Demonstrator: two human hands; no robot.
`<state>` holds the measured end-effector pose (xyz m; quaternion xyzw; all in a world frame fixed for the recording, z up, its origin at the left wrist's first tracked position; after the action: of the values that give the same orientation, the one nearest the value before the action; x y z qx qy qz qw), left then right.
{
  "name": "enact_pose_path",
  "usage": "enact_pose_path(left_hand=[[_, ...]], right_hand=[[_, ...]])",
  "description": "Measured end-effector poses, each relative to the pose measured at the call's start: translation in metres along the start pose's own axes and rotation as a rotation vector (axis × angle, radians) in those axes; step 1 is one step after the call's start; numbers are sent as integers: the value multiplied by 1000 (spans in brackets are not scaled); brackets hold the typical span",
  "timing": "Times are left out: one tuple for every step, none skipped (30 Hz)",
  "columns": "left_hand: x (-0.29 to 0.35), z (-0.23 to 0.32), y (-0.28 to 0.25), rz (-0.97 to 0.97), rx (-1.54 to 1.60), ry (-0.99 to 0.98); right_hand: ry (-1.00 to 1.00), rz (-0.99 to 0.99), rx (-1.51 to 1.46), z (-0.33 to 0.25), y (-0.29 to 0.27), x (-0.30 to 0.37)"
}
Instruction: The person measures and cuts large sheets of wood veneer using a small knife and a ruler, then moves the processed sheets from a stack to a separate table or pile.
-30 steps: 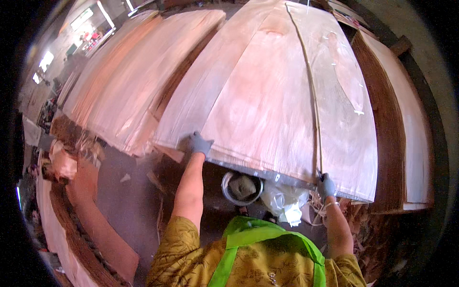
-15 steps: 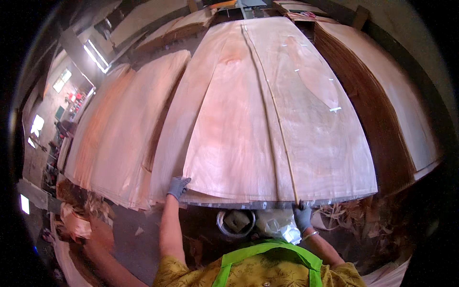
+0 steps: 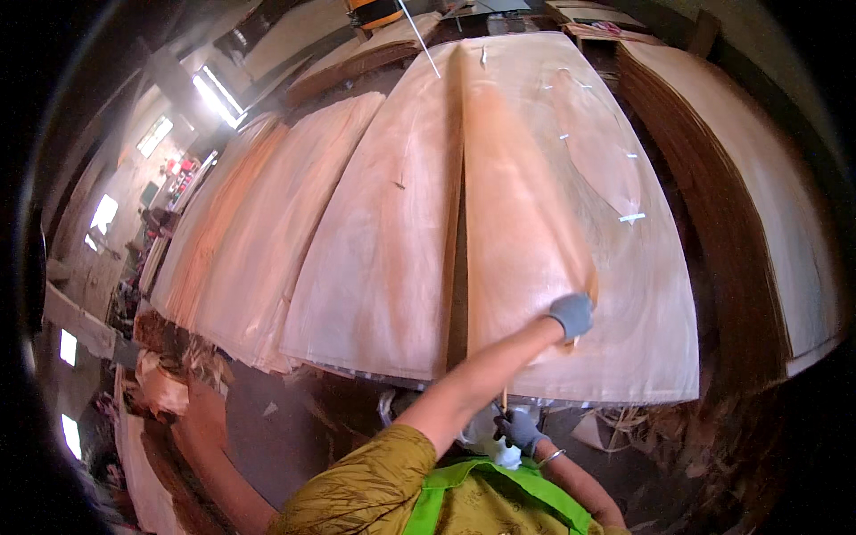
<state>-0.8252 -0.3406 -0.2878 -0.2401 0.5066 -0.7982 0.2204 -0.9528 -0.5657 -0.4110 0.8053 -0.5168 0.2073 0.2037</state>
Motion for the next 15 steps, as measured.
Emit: enact_pose_path(left_hand=[[-12, 22, 17, -71, -43, 19], [-11, 33, 34, -145, -94, 11], [-8, 38, 44, -144, -51, 7], [-3, 38, 50, -140, -17, -2], [2, 38, 55, -136, 18, -11], [9, 36, 58, -97, 74, 9], [16, 44, 51, -59, 137, 57], [23, 46, 43, -12, 195, 102], [33, 46, 37, 17, 276, 114], [47, 38, 36, 49, 351, 117], [61, 30, 30, 79, 421, 127], [77, 30, 24, -46, 502, 124], [102, 29, 16, -171, 586, 112], [135, 23, -1, 68, 647, 155], [173, 17, -11, 303, 705, 202]], right_hand=[[8, -8, 24, 1, -13, -1], [18, -26, 64, -7, -13, 3], [27, -44, 103, -15, -14, 7], [28, -66, 144, -24, -12, 11], [30, -93, 105, -26, -9, 14], [26, -95, 76, -30, -3, 17], [31, -68, 44, -32, -7, 20], [26, -44, 21, -35, -12, 23], [36, -55, 38, -16, -15, 14], [56, -79, 27, -11, -12, 16], [71, -97, 15, -10, -10, 15], [93, -103, -5, -9, -12, 14], [52, -61, -30, -17, -13, 21], [0, -29, -2, -22, -13, 25], [-52, 9, 25, -26, -14, 28]])
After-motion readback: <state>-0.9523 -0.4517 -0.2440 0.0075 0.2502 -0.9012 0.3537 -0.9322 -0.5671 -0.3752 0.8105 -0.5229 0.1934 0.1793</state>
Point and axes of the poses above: each hand's wrist, its own x-axis away from the middle knuckle, its own y-axis out of the palm, z = x × y, the point moved 6 cm from there along -x, towards the middle knuckle, and after that the axes turned 3 degrees about -z, right-handed, at the moved point
